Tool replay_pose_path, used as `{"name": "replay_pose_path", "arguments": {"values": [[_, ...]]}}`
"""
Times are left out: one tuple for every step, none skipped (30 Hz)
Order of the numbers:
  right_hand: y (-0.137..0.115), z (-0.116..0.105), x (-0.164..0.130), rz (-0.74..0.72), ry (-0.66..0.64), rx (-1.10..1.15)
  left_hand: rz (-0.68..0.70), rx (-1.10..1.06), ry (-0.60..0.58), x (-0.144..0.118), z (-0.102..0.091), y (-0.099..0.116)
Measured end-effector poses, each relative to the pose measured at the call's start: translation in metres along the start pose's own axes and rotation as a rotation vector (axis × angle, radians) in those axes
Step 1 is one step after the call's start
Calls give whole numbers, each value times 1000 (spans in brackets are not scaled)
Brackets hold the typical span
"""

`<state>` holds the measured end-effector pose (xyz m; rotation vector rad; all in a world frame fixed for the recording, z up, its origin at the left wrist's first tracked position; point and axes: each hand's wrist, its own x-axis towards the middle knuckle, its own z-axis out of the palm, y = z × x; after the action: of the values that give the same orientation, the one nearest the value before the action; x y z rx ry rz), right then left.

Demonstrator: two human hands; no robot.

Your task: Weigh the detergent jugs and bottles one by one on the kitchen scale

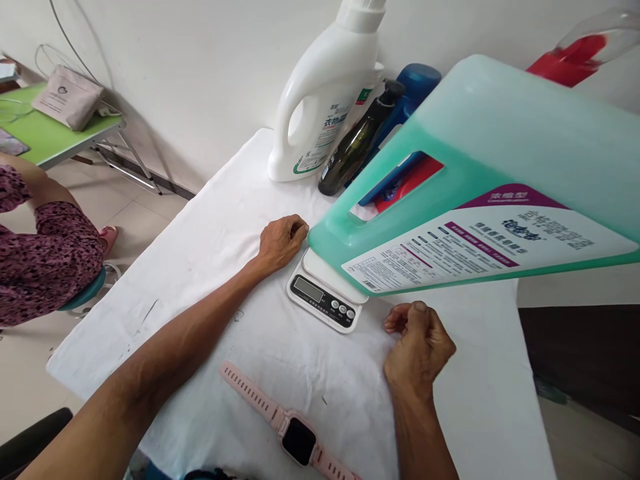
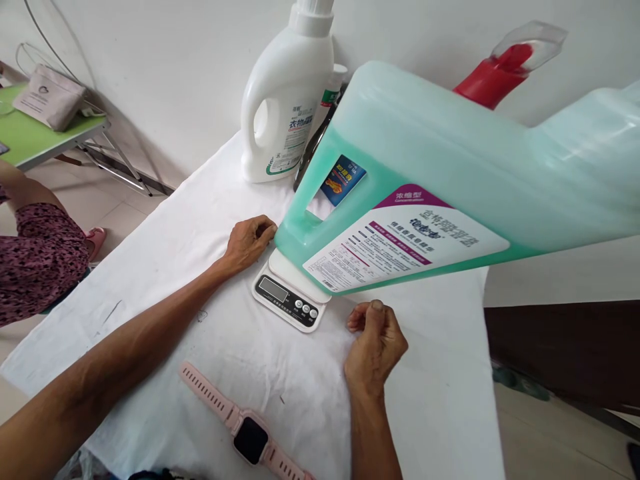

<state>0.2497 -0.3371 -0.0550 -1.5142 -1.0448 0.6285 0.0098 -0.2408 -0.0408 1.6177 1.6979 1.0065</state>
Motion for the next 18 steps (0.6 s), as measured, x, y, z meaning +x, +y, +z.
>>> {"name": "replay_pose_path", "arguments": {"values": [[0, 0, 0, 3, -4, 0, 1, 3, 1, 0, 0, 0], [1, 0, 0, 5, -8, -1, 2, 6, 0, 0, 0, 0], [1, 0, 1, 8, -13, -4, 2, 9, 0, 0, 0, 0], [2, 0, 1, 11, -19, -11, 1, 11, -1, 0, 0, 0], [2, -1, 1, 13, -27, -22, 1, 11, -2, 0, 0, 0], [2, -1, 1, 15, -34, -33, 3, 10, -1, 0, 0, 0], [2, -1, 1, 19, -42, -44, 6, 7, -1, 0, 0, 0], [3, -1, 1, 21, -50, -54, 10, 6, 0, 0, 0, 0], [2, -1, 0, 23, -58, -65, 14, 6, 1, 0, 0, 0], [2, -2, 0, 24, -65, -76, 15, 7, 1, 0, 0, 0], [2, -2, 0, 25, -71, -88, 15, 10, 0, -1, 0, 0], [2, -2, 0, 24, -76, -100, 13, 12, -1, -1, 0, 0], [1, -2, 0, 21, -81, -112, 10, 14, -2, -1, 0, 0], [1, -2, 0, 19, -86, -120, 8, 15, -2, -1, 0, 0], [0, -2, 0, 16, -91, -125, 9, 13, -2, -1, 0, 0], [0, -2, 0, 13, -98, -131, 13, 9, -1, 0, 1, -1], [-1, -2, 0, 13, -103, -138, 19, 6, 1, 0, 1, -1], [-1, -2, 0, 13, -107, -147, 26, 2, 4, 0, 2, -2]]}}
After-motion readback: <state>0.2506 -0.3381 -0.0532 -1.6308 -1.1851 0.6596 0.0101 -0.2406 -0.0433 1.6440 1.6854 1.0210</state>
